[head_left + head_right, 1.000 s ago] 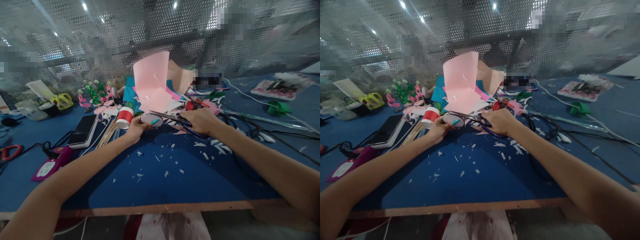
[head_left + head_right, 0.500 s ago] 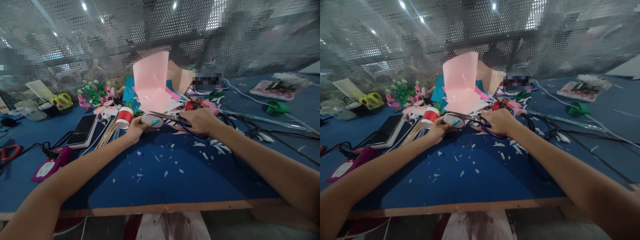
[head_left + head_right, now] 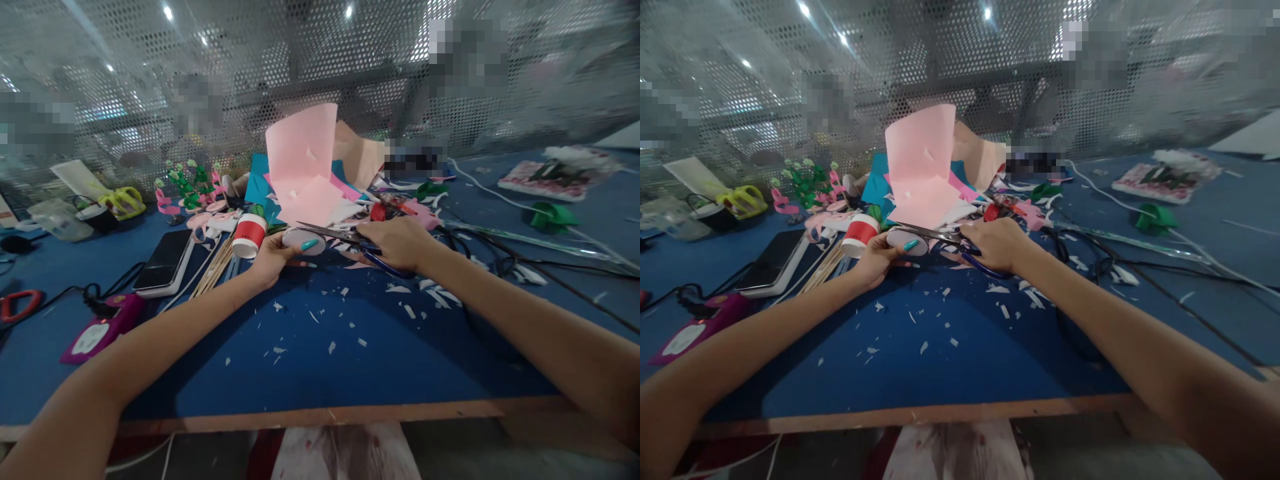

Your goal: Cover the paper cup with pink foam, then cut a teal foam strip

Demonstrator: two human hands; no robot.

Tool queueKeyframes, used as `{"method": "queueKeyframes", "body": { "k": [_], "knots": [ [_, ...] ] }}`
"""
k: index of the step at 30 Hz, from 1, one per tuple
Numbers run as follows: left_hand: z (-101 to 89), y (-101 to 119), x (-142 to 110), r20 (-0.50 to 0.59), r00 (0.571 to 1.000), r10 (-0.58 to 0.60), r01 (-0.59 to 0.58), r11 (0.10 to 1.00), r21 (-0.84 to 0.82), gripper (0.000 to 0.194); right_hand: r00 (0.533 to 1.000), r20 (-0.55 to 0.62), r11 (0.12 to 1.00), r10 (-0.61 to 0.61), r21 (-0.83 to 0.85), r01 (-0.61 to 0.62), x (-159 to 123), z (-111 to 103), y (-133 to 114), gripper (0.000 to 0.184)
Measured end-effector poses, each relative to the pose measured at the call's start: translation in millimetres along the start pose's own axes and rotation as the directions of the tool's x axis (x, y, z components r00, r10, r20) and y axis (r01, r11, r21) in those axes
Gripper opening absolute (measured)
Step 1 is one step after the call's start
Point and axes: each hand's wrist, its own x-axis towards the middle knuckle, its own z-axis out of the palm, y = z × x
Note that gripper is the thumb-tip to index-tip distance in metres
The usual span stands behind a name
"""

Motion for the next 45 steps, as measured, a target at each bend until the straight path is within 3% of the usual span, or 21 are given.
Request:
{"method": "queueKeyframes", "body": {
  "k": [33, 45],
  "knots": [
    [0.6, 0, 0, -0.013, 1.0, -0.01, 0.01, 1.0, 0.002, 0.033, 0.991, 0.118, 0.997, 0.059, -0.059, -0.052, 0, -15, -7, 0.05],
    [-0.1, 0, -1, 0.011, 1.0, 0.011, -0.011, 1.0, -0.002, 0.032, 0.998, 0.044, 0.998, 0.034, -0.063, -0.031, -2, -12, -2, 0.05]
  ]
}}
